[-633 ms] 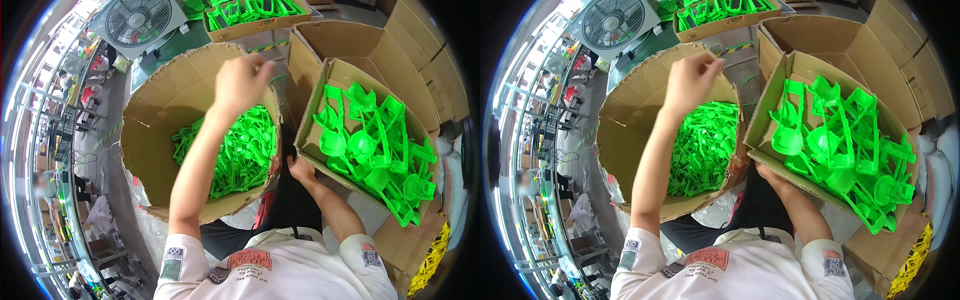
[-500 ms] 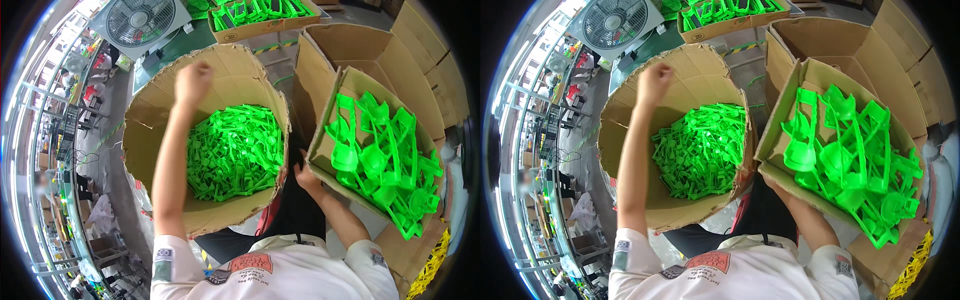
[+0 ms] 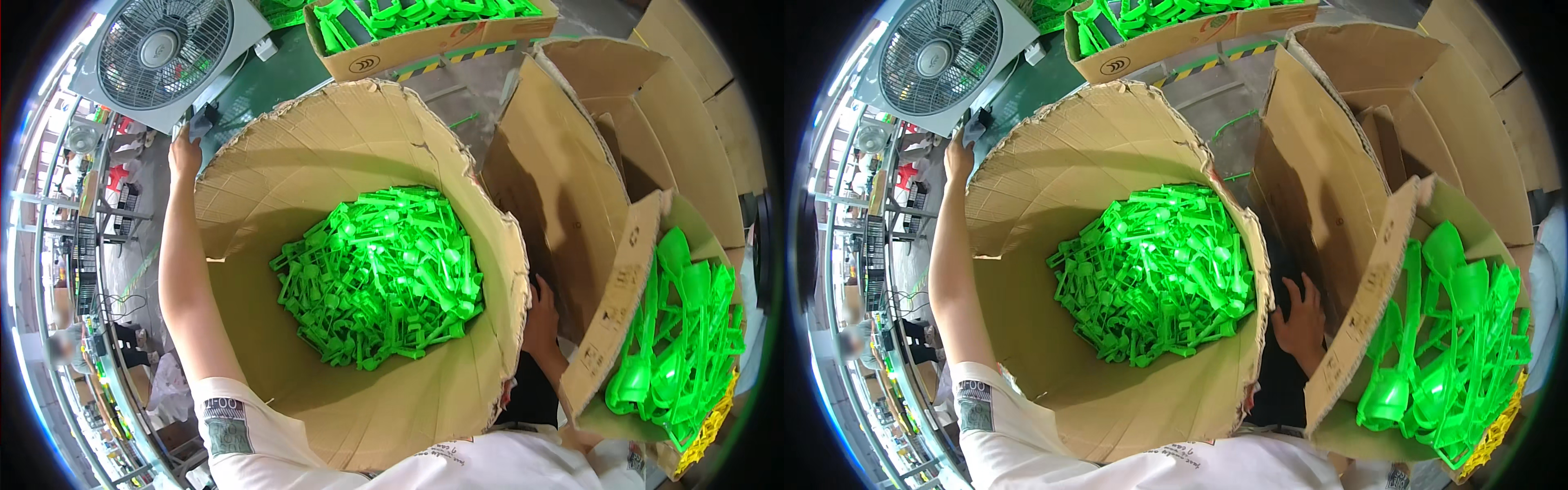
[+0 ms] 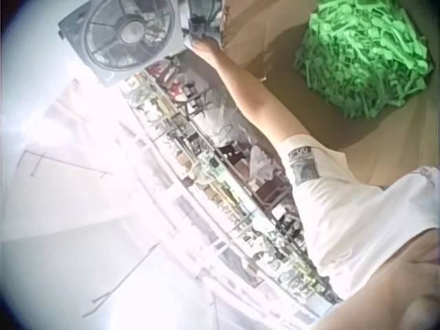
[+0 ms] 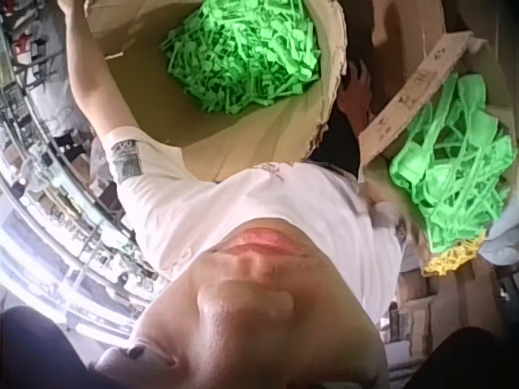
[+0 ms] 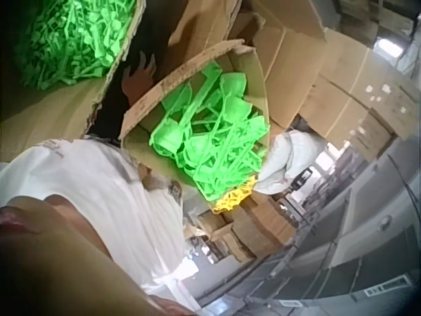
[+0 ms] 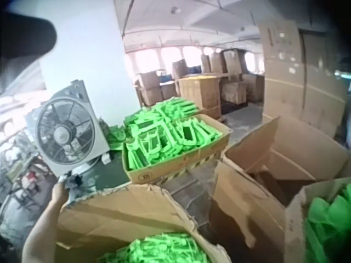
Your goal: The person assembles bright green plastic parts with black plastic components by hand.
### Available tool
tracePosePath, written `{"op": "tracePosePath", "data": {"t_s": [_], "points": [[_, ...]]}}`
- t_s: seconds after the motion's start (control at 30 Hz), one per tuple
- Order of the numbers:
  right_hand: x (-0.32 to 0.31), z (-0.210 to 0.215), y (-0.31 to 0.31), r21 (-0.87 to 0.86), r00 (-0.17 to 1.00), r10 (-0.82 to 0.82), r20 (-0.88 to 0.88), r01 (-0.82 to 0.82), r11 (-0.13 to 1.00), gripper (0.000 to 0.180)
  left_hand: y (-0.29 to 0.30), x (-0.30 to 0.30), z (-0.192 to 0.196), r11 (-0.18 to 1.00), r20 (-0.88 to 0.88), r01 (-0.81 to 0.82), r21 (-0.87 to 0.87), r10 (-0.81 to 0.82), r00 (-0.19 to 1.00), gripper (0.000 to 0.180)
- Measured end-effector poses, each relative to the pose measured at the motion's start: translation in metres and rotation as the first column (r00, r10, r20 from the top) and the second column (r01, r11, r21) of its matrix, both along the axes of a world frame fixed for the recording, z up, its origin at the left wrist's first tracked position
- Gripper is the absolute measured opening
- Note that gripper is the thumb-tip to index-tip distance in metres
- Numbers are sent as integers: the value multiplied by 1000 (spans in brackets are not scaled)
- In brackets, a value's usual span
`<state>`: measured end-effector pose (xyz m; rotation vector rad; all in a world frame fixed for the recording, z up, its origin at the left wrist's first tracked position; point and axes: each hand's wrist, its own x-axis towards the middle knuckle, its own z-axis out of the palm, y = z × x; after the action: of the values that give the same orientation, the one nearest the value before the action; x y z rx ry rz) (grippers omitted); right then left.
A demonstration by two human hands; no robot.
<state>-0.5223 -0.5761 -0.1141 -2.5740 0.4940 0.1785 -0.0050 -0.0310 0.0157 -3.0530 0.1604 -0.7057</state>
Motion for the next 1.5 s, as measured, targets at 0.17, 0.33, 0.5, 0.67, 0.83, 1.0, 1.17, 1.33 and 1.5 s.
{"op": "tracePosePath", "data": {"t_s": [0.17,0.33,0.5,0.67,0.83,1.0,1.17,1.33,1.5], "points": [[3,3,4,95,996,-83,-31,85,992,62,27,29,-21,992,-15,-110,60,111,994,52],[5,6,3,165,993,-122,-1,120,979,65,32,35,-24,994,59,-55,90,50,997,49],[0,-4,4,53,1000,-12,-18,13,998,64,16,23,-19,984,-13,-175,38,175,984,43],[-3,-6,0,59,1000,-14,10,14,998,64,7,10,-9,977,29,-184,110,182,983,31],[0,-3,2,61,1000,-19,-15,20,998,64,-3,9,-20,950,93,-249,191,235,968,24],[7,0,10,25,1000,-20,11,20,999,62,6,6,-7,917,-21,-173,360,193,981,29],[-2,9,13,59,998,-26,63,23,998,60,27,-30,21,941,107,-165,295,139,985,28],[-24,-25,10,-24,973,-52,223,58,998,63,-16,-122,58,926,49,153,-346,-145,988,30],[-40,-23,-1,9,975,136,177,-140,990,64,-138,-349,117,-10,-80,-97,-995,-482,872,29]]}}
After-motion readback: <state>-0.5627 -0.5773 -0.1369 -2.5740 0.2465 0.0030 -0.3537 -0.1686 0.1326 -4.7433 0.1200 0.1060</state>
